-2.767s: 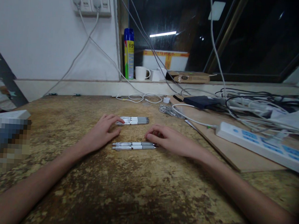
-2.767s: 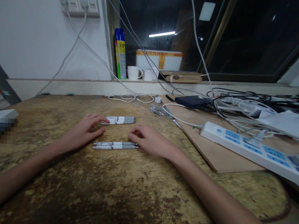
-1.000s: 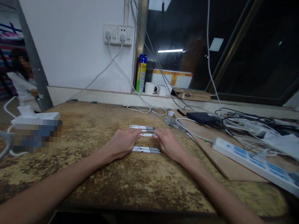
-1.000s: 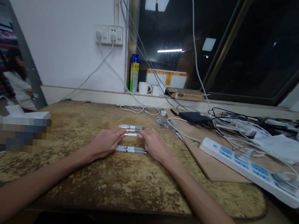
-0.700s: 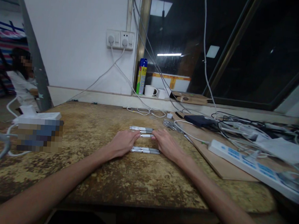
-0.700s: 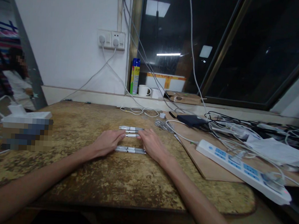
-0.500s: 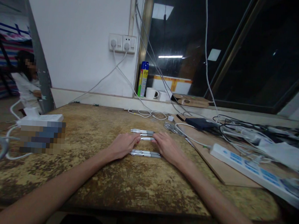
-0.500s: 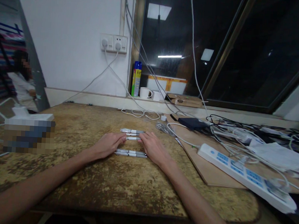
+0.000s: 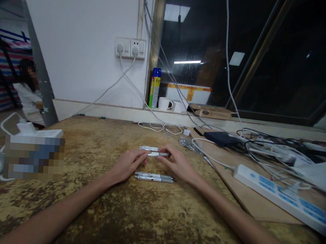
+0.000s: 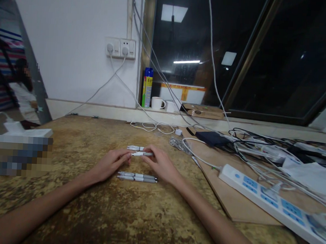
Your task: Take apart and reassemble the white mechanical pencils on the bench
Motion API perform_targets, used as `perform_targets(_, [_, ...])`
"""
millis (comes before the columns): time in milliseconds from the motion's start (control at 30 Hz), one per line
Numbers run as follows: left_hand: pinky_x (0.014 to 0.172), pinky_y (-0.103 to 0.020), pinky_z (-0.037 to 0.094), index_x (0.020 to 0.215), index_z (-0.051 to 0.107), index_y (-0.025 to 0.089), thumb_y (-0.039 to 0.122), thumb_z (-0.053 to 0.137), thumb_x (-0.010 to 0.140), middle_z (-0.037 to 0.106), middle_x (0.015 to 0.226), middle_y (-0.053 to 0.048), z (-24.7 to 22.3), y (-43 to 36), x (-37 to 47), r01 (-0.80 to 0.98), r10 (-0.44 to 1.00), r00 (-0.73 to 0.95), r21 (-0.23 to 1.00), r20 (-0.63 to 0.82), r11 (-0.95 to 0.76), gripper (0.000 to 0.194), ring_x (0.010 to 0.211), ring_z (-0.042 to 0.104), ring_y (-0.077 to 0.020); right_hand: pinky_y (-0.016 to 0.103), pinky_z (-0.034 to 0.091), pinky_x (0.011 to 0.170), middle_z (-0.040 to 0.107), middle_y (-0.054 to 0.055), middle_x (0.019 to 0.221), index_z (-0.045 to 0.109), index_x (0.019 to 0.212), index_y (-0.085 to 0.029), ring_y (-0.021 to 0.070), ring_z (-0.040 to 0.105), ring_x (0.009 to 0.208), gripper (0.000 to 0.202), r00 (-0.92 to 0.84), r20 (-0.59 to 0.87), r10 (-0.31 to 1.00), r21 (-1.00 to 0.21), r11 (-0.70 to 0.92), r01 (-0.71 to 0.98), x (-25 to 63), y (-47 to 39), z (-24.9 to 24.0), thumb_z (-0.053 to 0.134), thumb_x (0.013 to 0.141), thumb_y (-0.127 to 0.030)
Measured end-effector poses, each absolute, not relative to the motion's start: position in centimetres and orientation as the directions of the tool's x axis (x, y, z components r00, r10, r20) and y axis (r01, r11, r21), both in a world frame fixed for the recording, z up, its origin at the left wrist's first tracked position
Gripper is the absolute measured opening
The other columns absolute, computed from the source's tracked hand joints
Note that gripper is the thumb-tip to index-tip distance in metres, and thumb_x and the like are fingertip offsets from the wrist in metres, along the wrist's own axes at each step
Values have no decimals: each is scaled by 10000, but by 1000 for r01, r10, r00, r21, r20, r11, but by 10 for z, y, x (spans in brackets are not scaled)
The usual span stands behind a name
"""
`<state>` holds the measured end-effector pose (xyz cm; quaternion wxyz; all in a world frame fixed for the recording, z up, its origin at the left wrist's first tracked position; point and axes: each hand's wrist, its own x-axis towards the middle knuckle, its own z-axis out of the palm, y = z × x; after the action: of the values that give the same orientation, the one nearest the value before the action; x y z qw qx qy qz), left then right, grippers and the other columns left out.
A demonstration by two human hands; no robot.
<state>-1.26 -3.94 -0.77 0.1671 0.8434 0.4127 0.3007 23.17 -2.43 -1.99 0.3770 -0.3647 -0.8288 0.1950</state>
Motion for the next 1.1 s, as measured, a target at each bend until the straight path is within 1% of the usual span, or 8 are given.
perform_targets(133, [695, -293, 423, 919, 700, 191, 446, 389, 1052, 714, 877, -28, -3, -41, -10, 548, 805, 506, 605, 310, -578, 423, 748, 605, -200, 307, 464, 771, 700, 29, 831, 668, 907, -184, 183, 627, 789, 320, -420, 410, 809, -679, 579, 452, 234, -23, -22, 471, 1028, -406])
perform_targets(300, [628, -270, 383, 891, 691, 177, 443, 402, 1046, 665, 789, -17, -5, -40, -8, 517, 817, 504, 659, 282, -546, 422, 688, 549, -176, 324, 486, 889, 711, 53, 1023, 660, 1058, -182, 192, 653, 958, 239, -379, 519, 766, -704, 635, 318, 241, -25, -25, 704, 893, -349])
perform_targets(467, [621, -259, 362, 886, 692, 167, 467, 433, 1036, 629, 758, -7, -11, -36, -9, 494, 821, 498, 686, 280, -534, 424, 663, 517, -157, 337, 502, 832, 739, 48, 914, 700, 1014, -189, 193, 682, 864, 240, -418, 417, 807, -779, 555, 293, 246, -22, -28, 592, 967, -399])
perform_targets(667, [580, -245, 329, 861, 676, 164, 483, 431, 1035, 543, 676, 19, -11, -37, -9, 482, 828, 501, 713, 253, -510, 439, 621, 471, -147, 349, 509, 875, 719, 38, 958, 680, 951, -207, 202, 674, 909, 206, -354, 480, 803, -775, 577, 257, 244, -20, -34, 774, 827, -343])
perform_targets(733, [570, -243, 319, 853, 669, 164, 482, 433, 1036, 521, 661, 25, -12, -37, -9, 477, 830, 501, 721, 247, -502, 436, 609, 453, -144, 350, 510, 850, 724, 38, 941, 682, 971, -210, 199, 676, 886, 199, -369, 450, 813, -802, 550, 234, 242, -22, -33, 721, 874, -380])
perform_targets(833, [576, -243, 321, 841, 663, 162, 480, 438, 1036, 523, 664, 25, -12, -37, -9, 462, 830, 506, 739, 235, -491, 435, 609, 452, -141, 348, 504, 795, 741, 45, 893, 698, 957, -201, 196, 679, 836, 239, -391, 395, 832, -833, 504, 230, 239, -26, -29, 598, 957, -418])
perform_targets(1000, [590, -243, 323, 825, 663, 162, 468, 436, 1041, 544, 679, 20, -10, -38, -8, 458, 835, 494, 743, 243, -487, 438, 630, 467, -143, 354, 503, 903, 741, 43, 1000, 692, 999, -207, 202, 681, 963, 196, -354, 456, 816, -813, 544, 206, 237, -28, -29, 739, 853, -329])
perform_targets(1100, [594, -245, 325, 832, 668, 161, 460, 434, 1043, 552, 682, 19, -8, -39, -8, 468, 840, 487, 740, 241, -484, 435, 632, 470, -144, 351, 517, 867, 747, 46, 964, 704, 1008, -208, 196, 692, 911, 186, -345, 410, 844, -846, 493, 202, 236, -29, -31, 676, 904, -359])
